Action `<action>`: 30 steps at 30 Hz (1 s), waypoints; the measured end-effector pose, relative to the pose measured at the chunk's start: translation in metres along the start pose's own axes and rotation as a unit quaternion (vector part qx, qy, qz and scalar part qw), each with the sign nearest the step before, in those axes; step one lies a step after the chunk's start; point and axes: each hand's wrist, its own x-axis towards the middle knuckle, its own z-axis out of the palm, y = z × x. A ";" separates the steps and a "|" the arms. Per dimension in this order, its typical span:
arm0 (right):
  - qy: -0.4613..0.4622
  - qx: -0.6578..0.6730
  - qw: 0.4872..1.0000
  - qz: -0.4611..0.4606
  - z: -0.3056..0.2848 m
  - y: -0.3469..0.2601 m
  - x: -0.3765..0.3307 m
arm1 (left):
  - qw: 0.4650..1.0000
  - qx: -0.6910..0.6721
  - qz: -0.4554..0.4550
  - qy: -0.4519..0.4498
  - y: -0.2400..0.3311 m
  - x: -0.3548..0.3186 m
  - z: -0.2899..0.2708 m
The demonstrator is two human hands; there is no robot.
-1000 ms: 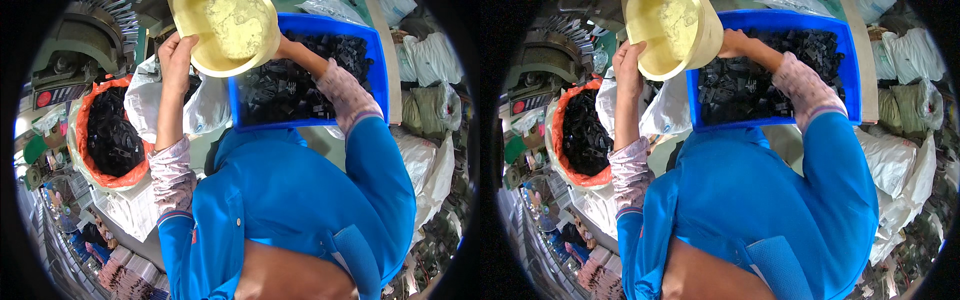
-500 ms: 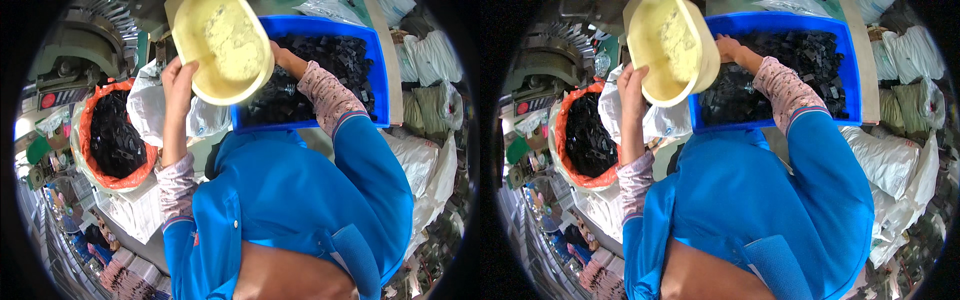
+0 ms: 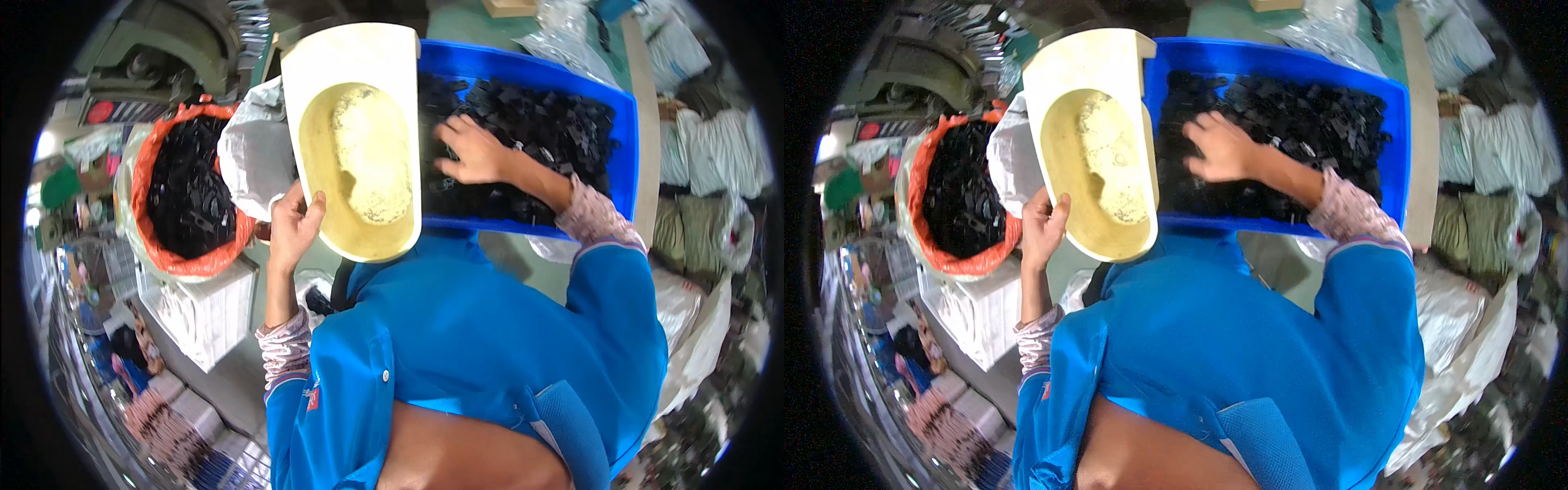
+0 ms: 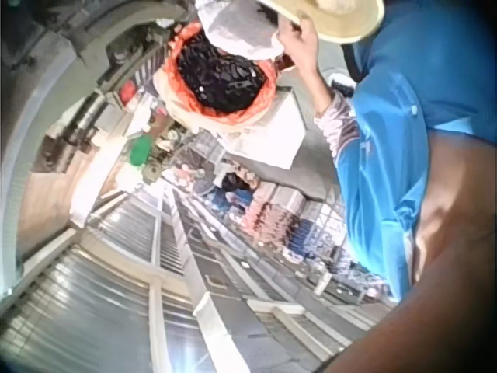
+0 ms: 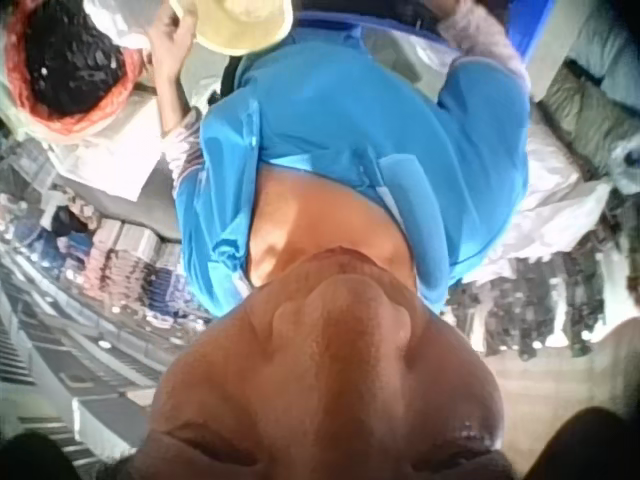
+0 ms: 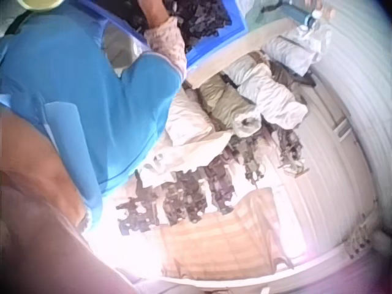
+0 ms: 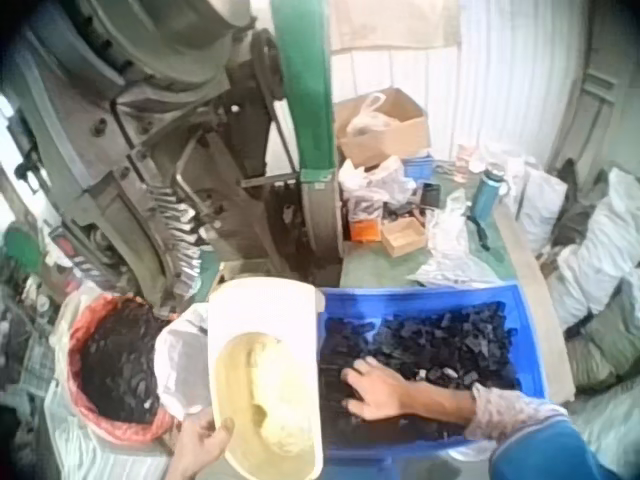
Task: The person picks small black plastic parts from a blue bin and a yellow scoop, then places them into a white sack. The person repeats this process, handling parts one at a time and occasionally refilling the scoop from a large sack.
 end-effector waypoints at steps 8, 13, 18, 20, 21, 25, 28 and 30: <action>0.095 -0.040 0.995 -0.002 -0.008 0.027 0.041 | 0.997 0.072 -0.026 0.029 -0.005 -0.044 -0.006; -0.093 0.068 0.979 0.167 0.000 0.030 0.057 | 0.994 0.087 0.026 0.058 -0.031 -0.071 -0.018; 0.238 -0.053 0.969 -0.026 -0.048 -0.125 0.027 | 0.987 0.118 0.034 0.105 -0.065 -0.137 -0.053; 0.243 -0.014 0.952 -0.185 -0.056 -0.201 0.039 | 0.981 0.157 0.053 0.101 -0.082 -0.161 -0.072; 0.197 -0.038 0.956 -0.215 -0.056 -0.240 0.047 | 0.977 0.172 0.063 0.113 -0.087 -0.172 -0.079; -0.046 -0.165 0.911 -0.377 0.002 -0.348 0.102 | 0.970 0.197 0.042 0.140 -0.121 -0.224 -0.094; -0.122 -0.258 0.857 -0.428 0.075 -0.394 0.132 | 0.964 0.187 0.006 0.189 -0.146 -0.267 -0.111; -0.172 -0.267 0.832 -0.455 0.112 -0.418 0.163 | 0.960 0.164 -0.015 0.229 -0.162 -0.294 -0.117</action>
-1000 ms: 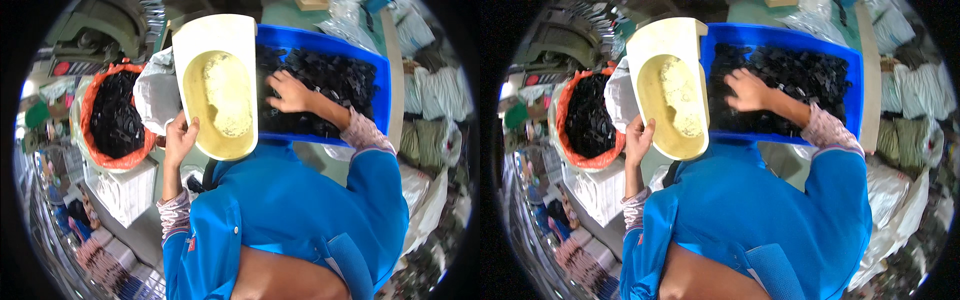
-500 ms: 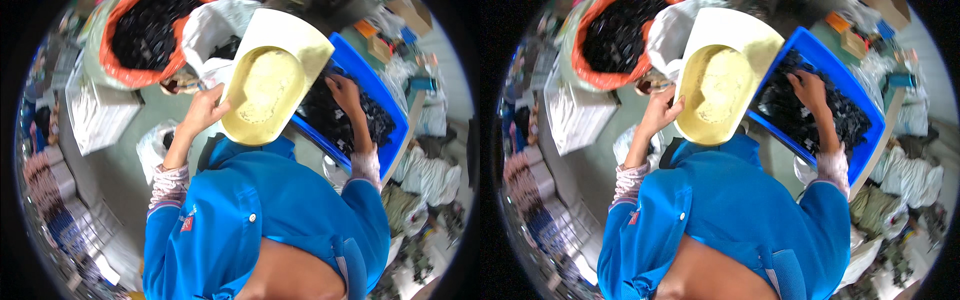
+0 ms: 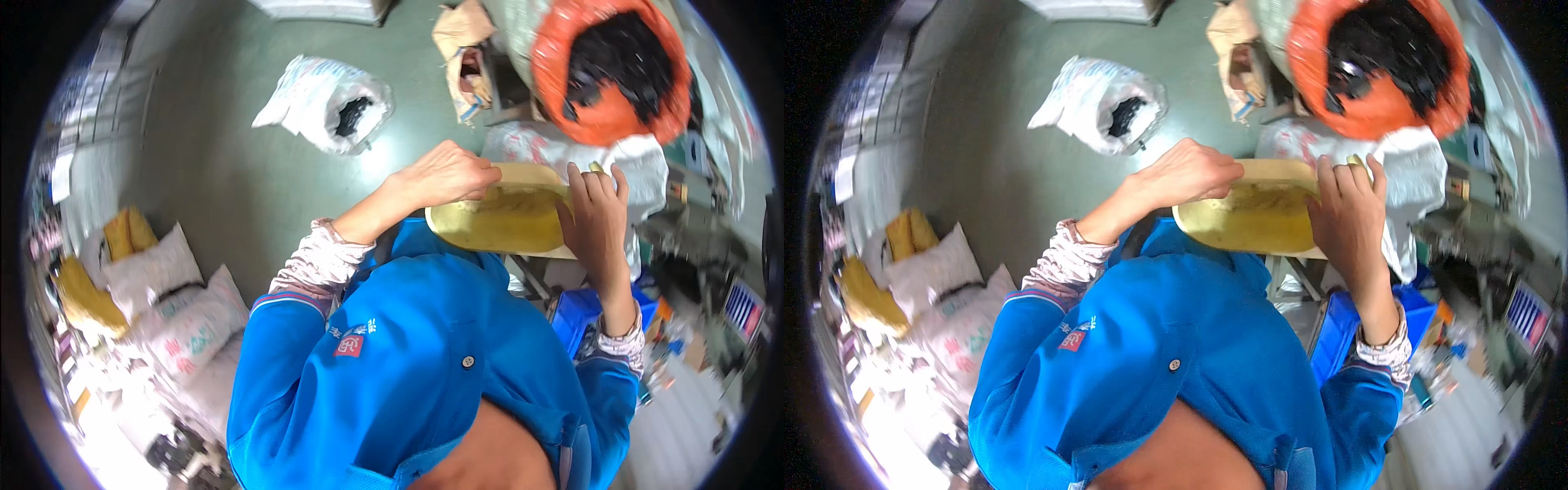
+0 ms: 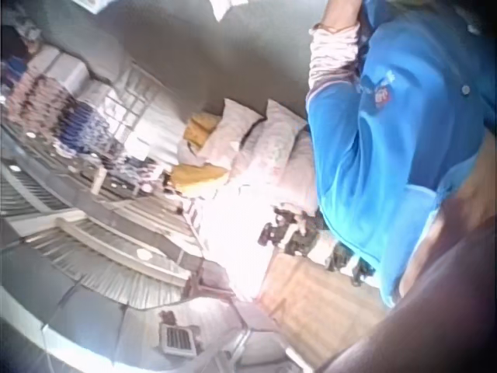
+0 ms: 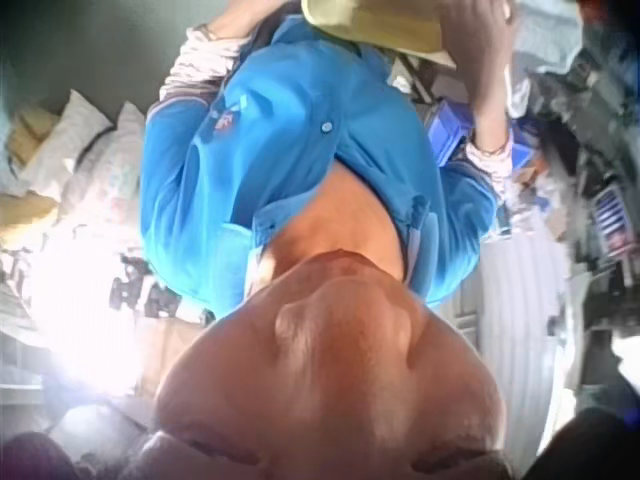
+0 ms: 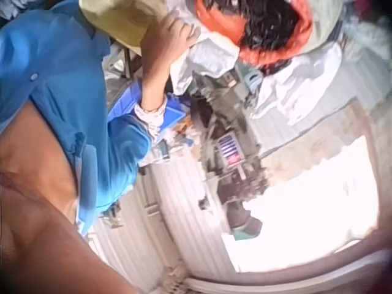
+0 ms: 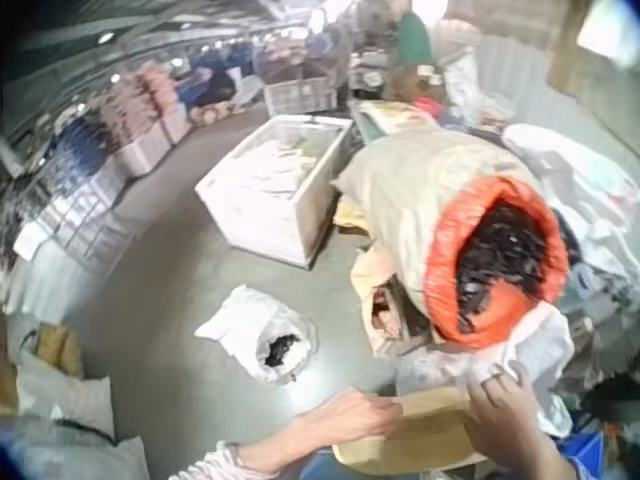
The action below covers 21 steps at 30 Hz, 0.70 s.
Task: The person picks small black plastic parts from a blue bin and a yellow scoop, then places them into a white sack. The person repeats this process, handling parts one at a time and occasionally refilling the scoop from a large sack.
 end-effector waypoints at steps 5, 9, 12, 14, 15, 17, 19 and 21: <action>-0.124 0.057 0.981 -0.137 0.041 -0.001 0.121 | 0.992 -0.033 -0.123 0.025 -0.050 -0.041 -0.019; -0.254 0.119 0.942 -0.183 0.106 -0.007 0.194 | 0.953 -0.043 -0.248 0.167 -0.097 -0.088 -0.011; -0.291 0.207 0.924 -0.137 0.181 -0.009 0.232 | 0.824 -0.123 -0.444 0.330 -0.125 -0.136 0.015; -0.290 0.238 0.922 -0.098 0.241 -0.021 0.256 | 0.669 -0.234 -0.599 0.373 -0.156 -0.184 0.046; -0.295 0.242 0.921 -0.074 0.264 -0.026 0.268 | 0.576 -0.289 -0.659 0.387 -0.170 -0.201 0.067; -0.300 0.234 0.924 -0.033 0.298 -0.036 0.281 | 0.496 -0.388 -0.659 0.412 -0.196 -0.220 0.095; -0.288 0.219 0.932 0.000 0.335 -0.045 0.298 | 0.412 -0.490 -0.644 0.419 -0.231 -0.235 0.125; -0.306 0.205 0.930 0.009 0.351 -0.062 0.317 | 0.457 -0.486 -0.641 0.379 -0.271 -0.254 0.178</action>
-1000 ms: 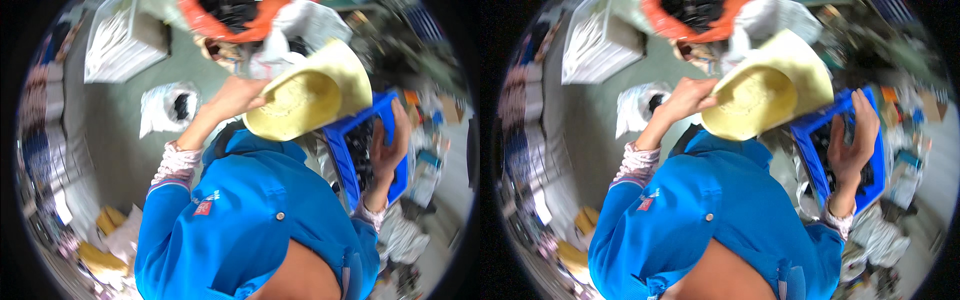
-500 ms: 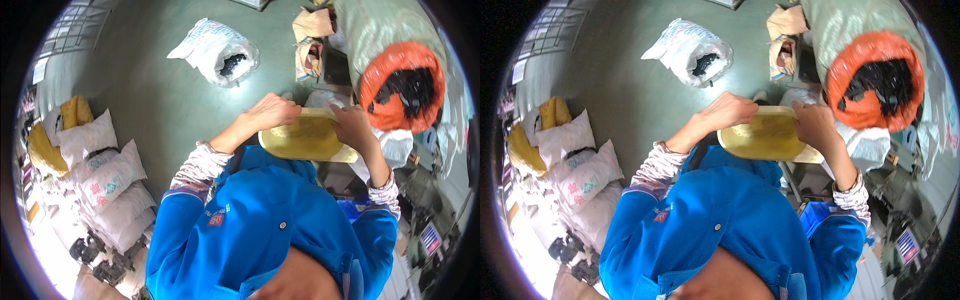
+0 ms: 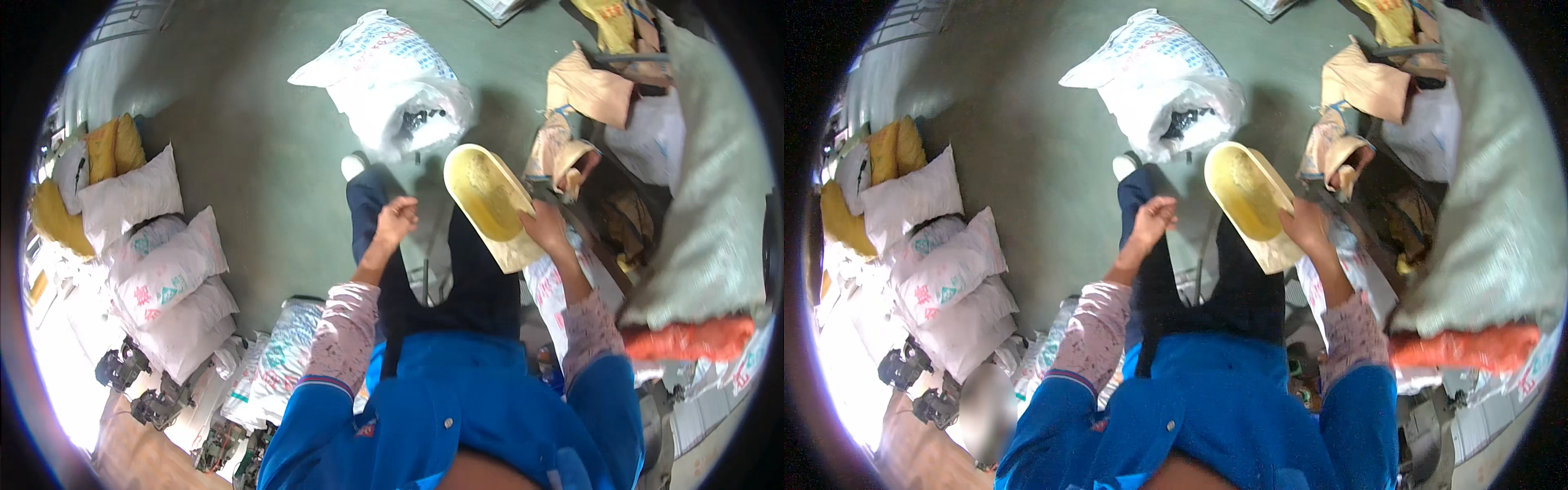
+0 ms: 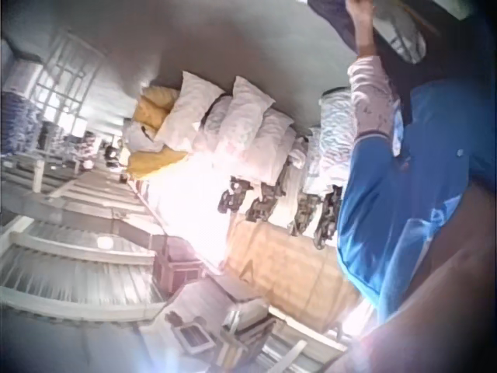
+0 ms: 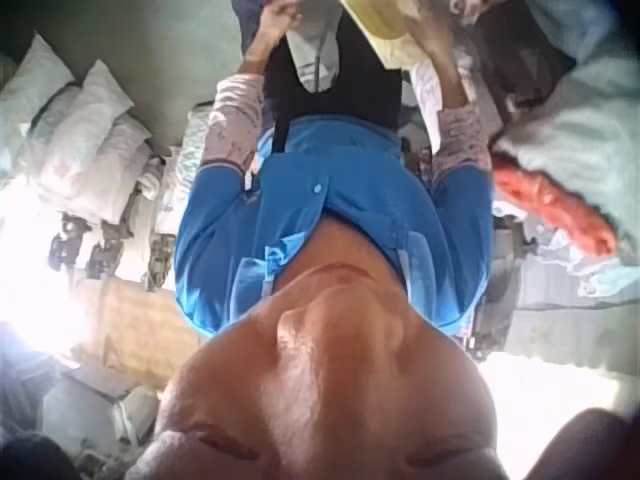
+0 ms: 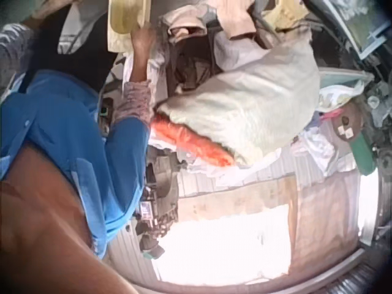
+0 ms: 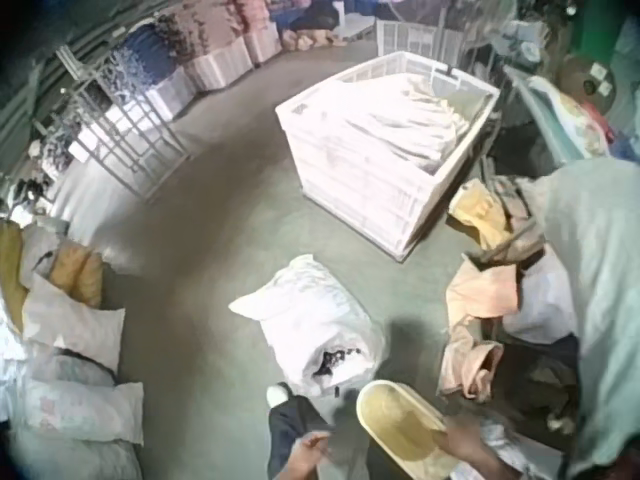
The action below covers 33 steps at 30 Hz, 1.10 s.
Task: The person picks small black plastic parts from a blue bin and a yellow scoop, then places them into a white sack. The person repeats this process, handling parts one at a time and occasionally refilling the scoop from a large sack.
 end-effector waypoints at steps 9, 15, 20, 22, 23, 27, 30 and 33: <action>0.020 -0.020 0.997 0.068 0.065 -0.009 0.086 | 0.908 0.401 0.089 -0.084 -0.112 0.215 0.000; 0.003 0.028 0.997 0.065 0.108 0.007 0.106 | 0.849 0.501 0.095 -0.142 -0.207 0.322 -0.015; 0.018 0.106 0.992 0.065 0.140 0.012 0.120 | 0.830 0.532 0.059 -0.157 -0.233 0.362 -0.019; -0.002 0.112 0.990 0.083 0.145 0.008 0.130 | 0.852 0.499 0.048 -0.151 -0.233 0.359 -0.021; -0.006 0.117 0.988 0.101 0.147 0.007 0.132 | 0.875 0.458 0.053 -0.145 -0.209 0.345 -0.013; -0.080 0.121 0.983 0.109 0.155 0.006 0.149 | 0.940 0.303 0.138 -0.079 -0.113 0.318 -0.021; -0.107 0.200 0.967 0.119 0.161 -0.008 0.190 | 0.990 0.132 -0.034 -0.023 -0.019 0.349 -0.045; -0.096 0.269 0.956 0.073 0.174 -0.015 0.242 | 0.939 0.334 0.077 0.015 0.057 0.365 -0.077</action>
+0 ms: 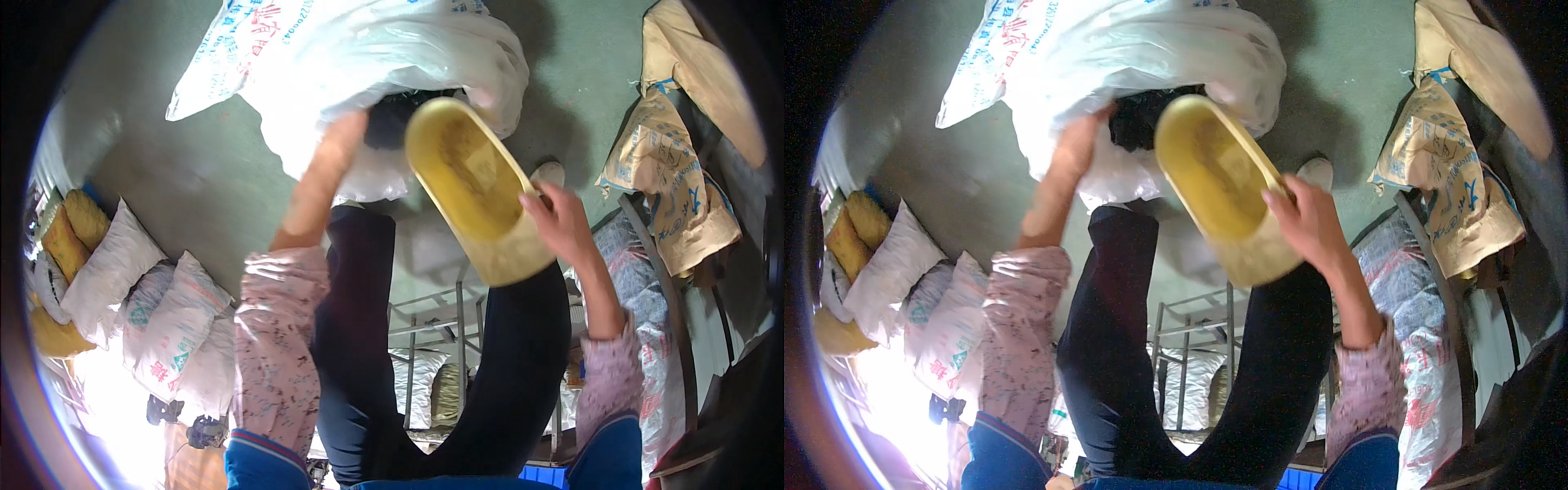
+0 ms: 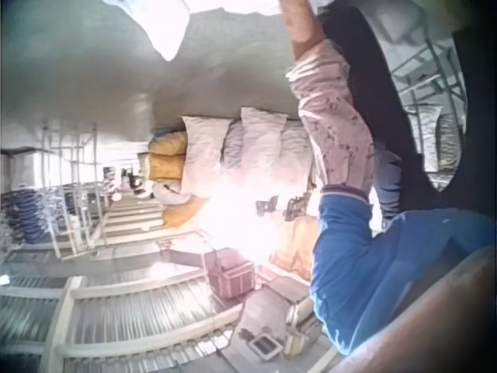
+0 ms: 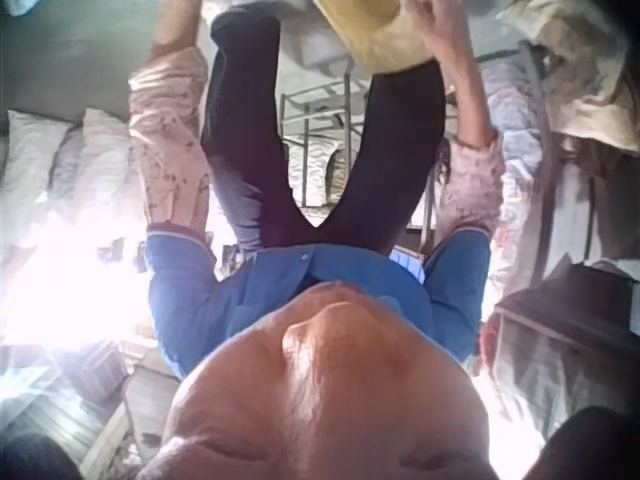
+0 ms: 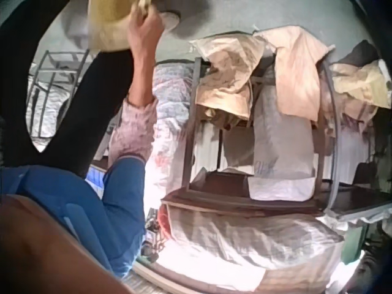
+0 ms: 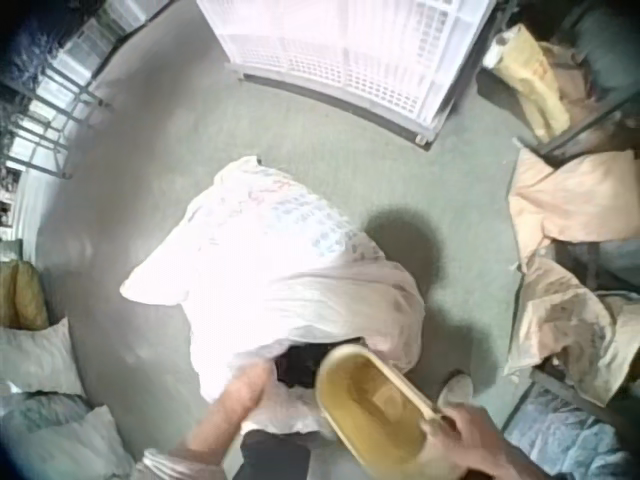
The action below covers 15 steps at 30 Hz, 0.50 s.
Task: The person picks small black plastic parts from a blue bin and a yellow scoop, then places them into a white sack. The person repeats this process, handling parts one at a time and occasionally refilling the scoop from a large sack.
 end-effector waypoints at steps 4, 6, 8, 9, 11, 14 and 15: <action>0.098 -0.103 0.988 -0.060 -0.016 -0.056 0.036 | 0.942 0.309 0.089 0.094 0.048 0.008 -0.078; 0.178 -0.188 0.962 -0.087 -0.013 -0.075 0.031 | 0.911 0.402 0.065 0.057 0.100 0.001 -0.106; 0.215 -0.263 0.935 -0.105 -0.010 -0.081 0.030 | 0.982 0.119 0.131 0.060 0.103 0.010 -0.122; 0.213 -0.284 0.931 -0.084 -0.005 -0.078 0.031 | 0.984 0.115 0.138 -0.001 0.101 0.004 -0.123; 0.207 -0.325 0.922 -0.038 0.015 -0.065 0.034 | 0.975 0.107 0.150 -0.127 0.107 -0.023 -0.113; 0.164 -0.295 0.940 0.056 0.053 -0.034 0.033 | 0.963 -0.046 0.010 -0.266 0.119 -0.073 -0.089; 0.171 -0.282 0.941 0.078 0.064 -0.028 0.030 | 0.939 -0.105 0.015 -0.327 0.109 -0.083 -0.096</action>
